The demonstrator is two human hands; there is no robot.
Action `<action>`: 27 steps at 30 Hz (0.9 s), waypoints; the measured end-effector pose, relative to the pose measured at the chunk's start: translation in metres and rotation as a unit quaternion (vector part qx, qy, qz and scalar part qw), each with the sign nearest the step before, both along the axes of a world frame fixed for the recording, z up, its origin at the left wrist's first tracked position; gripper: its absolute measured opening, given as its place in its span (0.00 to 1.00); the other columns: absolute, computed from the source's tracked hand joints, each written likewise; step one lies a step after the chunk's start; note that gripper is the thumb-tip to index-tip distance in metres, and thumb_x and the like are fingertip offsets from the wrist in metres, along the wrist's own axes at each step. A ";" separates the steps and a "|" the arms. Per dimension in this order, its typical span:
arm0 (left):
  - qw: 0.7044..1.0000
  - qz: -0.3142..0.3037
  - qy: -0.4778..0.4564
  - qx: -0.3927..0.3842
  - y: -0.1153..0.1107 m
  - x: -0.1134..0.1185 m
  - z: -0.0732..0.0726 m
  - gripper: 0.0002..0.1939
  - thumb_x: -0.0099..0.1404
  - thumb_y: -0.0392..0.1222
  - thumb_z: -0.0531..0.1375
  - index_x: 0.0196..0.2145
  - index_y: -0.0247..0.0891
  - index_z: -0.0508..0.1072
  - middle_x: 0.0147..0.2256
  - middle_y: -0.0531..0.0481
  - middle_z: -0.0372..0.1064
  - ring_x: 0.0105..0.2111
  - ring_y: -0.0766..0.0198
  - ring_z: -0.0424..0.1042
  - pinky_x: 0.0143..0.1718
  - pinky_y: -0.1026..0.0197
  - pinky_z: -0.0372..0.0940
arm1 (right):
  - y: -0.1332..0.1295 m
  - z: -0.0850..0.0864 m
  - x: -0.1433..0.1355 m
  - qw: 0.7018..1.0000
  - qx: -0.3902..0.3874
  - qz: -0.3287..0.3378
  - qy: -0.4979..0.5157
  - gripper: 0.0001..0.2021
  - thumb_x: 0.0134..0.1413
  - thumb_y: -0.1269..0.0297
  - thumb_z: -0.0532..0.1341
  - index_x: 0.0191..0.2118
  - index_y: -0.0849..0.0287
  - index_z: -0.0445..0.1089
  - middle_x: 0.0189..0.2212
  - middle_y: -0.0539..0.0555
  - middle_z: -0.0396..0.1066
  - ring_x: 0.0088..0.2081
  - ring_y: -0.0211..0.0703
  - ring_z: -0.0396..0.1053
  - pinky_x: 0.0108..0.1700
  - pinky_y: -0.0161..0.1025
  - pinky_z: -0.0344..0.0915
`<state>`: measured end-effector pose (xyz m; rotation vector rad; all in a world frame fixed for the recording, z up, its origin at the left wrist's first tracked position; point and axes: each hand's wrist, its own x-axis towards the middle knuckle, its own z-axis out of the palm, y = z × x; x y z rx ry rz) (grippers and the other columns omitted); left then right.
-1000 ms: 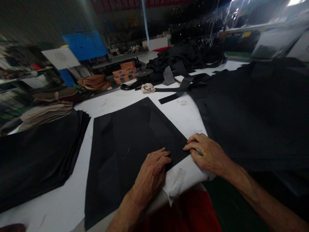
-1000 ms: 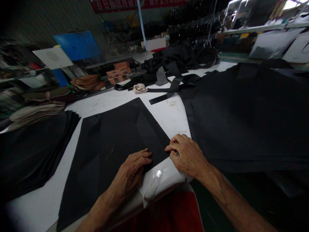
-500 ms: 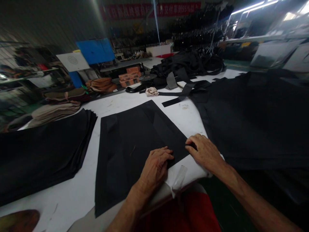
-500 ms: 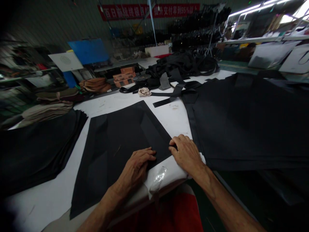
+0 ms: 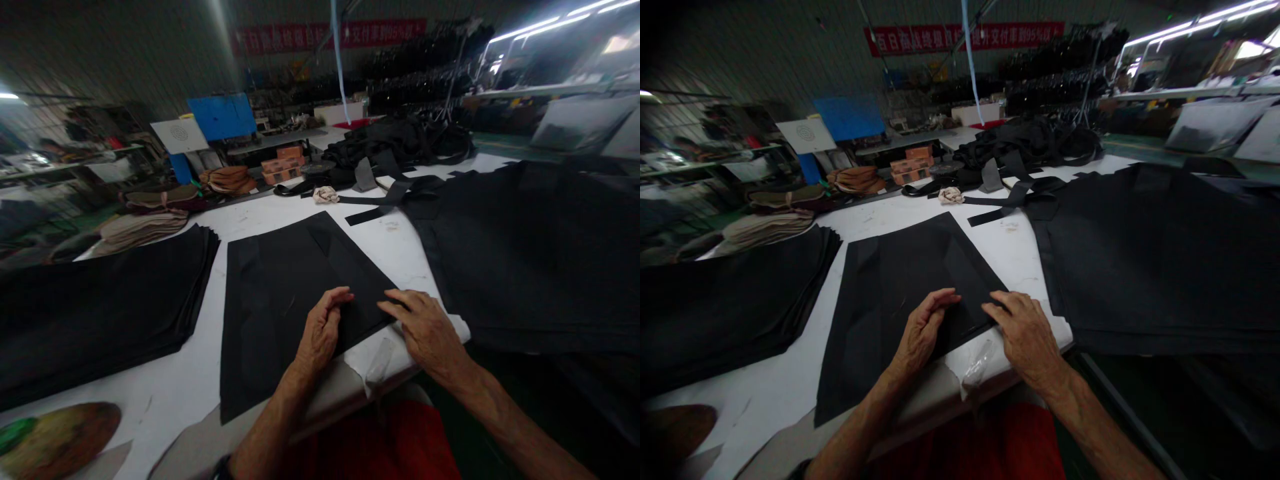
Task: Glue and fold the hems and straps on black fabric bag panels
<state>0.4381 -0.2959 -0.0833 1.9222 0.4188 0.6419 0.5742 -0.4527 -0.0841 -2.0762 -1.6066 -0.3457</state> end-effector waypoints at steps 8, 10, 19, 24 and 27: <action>0.998 -0.004 -0.023 -0.066 0.002 0.000 -0.004 0.17 0.65 0.34 0.46 0.50 0.38 0.63 0.44 0.45 0.71 0.47 0.62 0.68 0.53 0.53 0.57 | 0.003 -0.005 -0.020 0.988 -0.084 0.120 -0.044 0.22 0.53 0.80 0.52 0.50 0.53 0.68 0.52 0.50 0.68 0.59 0.54 0.52 0.50 0.53 0.57; 0.998 -0.001 -0.022 -0.062 0.001 -0.001 -0.003 0.18 0.65 0.33 0.46 0.51 0.38 0.63 0.44 0.45 0.71 0.47 0.62 0.68 0.52 0.52 0.58 | 0.000 -0.007 -0.018 0.988 -0.070 0.128 -0.044 0.23 0.52 0.80 0.51 0.50 0.52 0.69 0.52 0.50 0.68 0.59 0.53 0.53 0.50 0.53 0.57; 1.000 -0.001 0.016 0.023 -0.015 -0.003 0.014 0.21 0.61 0.28 0.48 0.51 0.36 0.65 0.46 0.46 0.70 0.45 0.64 0.70 0.48 0.59 0.64 | -0.007 -0.030 -0.009 0.958 0.047 0.254 -0.122 0.19 0.50 0.70 0.52 0.47 0.48 0.70 0.46 0.49 0.72 0.54 0.55 0.60 0.41 0.49 0.60; 0.977 -0.010 -0.119 0.174 -0.024 -0.054 0.058 0.17 0.64 0.32 0.52 0.51 0.37 0.65 0.51 0.45 0.66 0.54 0.61 0.62 0.57 0.54 0.57 | -0.007 -0.033 -0.028 0.951 0.078 0.255 -0.153 0.21 0.48 0.70 0.52 0.47 0.48 0.70 0.45 0.48 0.73 0.50 0.57 0.64 0.41 0.50 0.60; 0.943 0.167 -0.139 0.252 -0.021 -0.126 0.060 0.14 0.65 0.30 0.52 0.47 0.39 0.68 0.46 0.47 0.69 0.51 0.62 0.65 0.53 0.54 0.61 | -0.021 -0.038 -0.038 0.969 0.049 0.214 -0.115 0.26 0.50 0.74 0.49 0.54 0.48 0.64 0.51 0.47 0.68 0.54 0.55 0.61 0.46 0.51 0.60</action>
